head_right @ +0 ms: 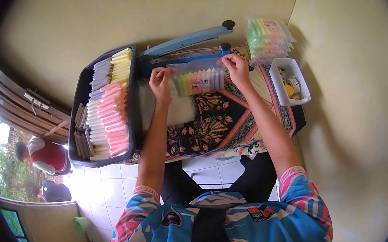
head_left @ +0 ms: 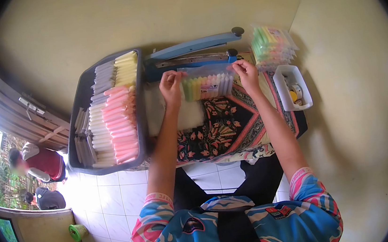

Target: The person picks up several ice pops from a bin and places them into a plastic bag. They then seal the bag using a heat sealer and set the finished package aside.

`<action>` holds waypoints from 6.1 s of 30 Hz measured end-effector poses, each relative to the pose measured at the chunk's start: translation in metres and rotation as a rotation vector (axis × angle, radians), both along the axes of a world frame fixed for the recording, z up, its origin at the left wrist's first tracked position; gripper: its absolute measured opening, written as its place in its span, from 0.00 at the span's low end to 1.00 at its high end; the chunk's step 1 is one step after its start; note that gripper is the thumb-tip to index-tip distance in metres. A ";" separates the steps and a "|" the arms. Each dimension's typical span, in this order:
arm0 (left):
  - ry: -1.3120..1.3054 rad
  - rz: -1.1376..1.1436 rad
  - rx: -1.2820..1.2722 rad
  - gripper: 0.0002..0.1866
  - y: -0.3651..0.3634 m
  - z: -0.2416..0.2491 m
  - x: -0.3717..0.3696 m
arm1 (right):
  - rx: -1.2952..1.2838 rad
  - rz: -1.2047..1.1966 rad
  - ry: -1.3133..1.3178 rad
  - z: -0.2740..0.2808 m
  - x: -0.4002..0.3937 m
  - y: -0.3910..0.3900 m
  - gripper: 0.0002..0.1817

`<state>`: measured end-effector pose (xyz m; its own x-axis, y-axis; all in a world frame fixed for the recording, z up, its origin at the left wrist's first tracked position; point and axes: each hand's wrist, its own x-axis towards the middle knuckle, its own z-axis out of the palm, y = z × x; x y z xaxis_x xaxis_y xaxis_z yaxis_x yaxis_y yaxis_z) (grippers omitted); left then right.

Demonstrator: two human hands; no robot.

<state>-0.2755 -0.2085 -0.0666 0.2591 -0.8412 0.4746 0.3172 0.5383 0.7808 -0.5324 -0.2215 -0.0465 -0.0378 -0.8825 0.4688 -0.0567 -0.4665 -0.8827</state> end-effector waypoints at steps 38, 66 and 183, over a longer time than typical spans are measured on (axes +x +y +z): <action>-0.112 -0.074 0.199 0.05 0.006 0.007 0.016 | 0.080 0.118 -0.032 0.003 -0.009 0.000 0.07; -0.285 -0.217 0.283 0.10 0.018 0.027 0.023 | 0.123 0.168 0.006 -0.008 -0.014 0.003 0.05; 0.146 0.290 0.602 0.07 -0.125 0.000 -0.011 | 0.408 -0.230 0.202 -0.006 0.016 -0.106 0.09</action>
